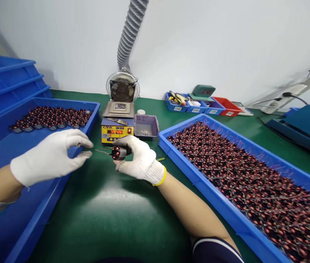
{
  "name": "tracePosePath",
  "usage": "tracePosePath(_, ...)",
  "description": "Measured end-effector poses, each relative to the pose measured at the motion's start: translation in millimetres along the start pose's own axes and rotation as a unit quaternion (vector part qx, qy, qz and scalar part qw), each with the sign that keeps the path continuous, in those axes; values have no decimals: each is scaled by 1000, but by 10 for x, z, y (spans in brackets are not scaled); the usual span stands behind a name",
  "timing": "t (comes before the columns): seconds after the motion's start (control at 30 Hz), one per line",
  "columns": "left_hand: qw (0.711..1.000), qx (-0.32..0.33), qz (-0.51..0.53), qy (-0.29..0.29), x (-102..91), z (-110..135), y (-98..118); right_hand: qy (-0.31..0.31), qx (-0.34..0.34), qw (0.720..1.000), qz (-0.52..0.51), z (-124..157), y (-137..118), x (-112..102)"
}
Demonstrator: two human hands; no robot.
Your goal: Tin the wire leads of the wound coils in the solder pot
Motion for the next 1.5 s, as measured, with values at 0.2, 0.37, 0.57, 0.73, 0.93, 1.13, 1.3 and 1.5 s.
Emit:
tracePosePath(0.2,1000,14,-26,7,112,10,65,-2,-27,1000,-4,14,-11,37)
tracePosePath(0.37,994,62,-95,2,102,3,88,-11,-17,1000,-12,17,-31,45)
tracePosePath(0.57,988,68,-135,19,21,6,22,-16,1,1000,-1,1,-13,0)
tracePosePath(0.73,993,42,-109,-9,17,21,28,-17,-5,1000,-10,3,-11,10)
tracePosePath(0.93,986,83,-142,10,76,20,94,-32,-6,999,-21,20,-14,41)
tracePosePath(1.13,978,125,-165,16,68,21,114,-41,-20,998,-34,24,0,37)
tracePosePath(1.3,982,96,-158,23,28,25,96,-33,-3,999,-28,23,-4,11)
tracePosePath(1.5,983,90,-158,10,49,30,96,-38,-24,998,-41,31,-12,21)
Point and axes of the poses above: each hand's wrist, its own z-axis away from the middle knuckle, its own x-axis out of the palm, y = z × x, the point moved 1 cm from there along -z, towards the middle knuckle, and after that the axes turned 2 degrees about -x, right-handed, at the moved point
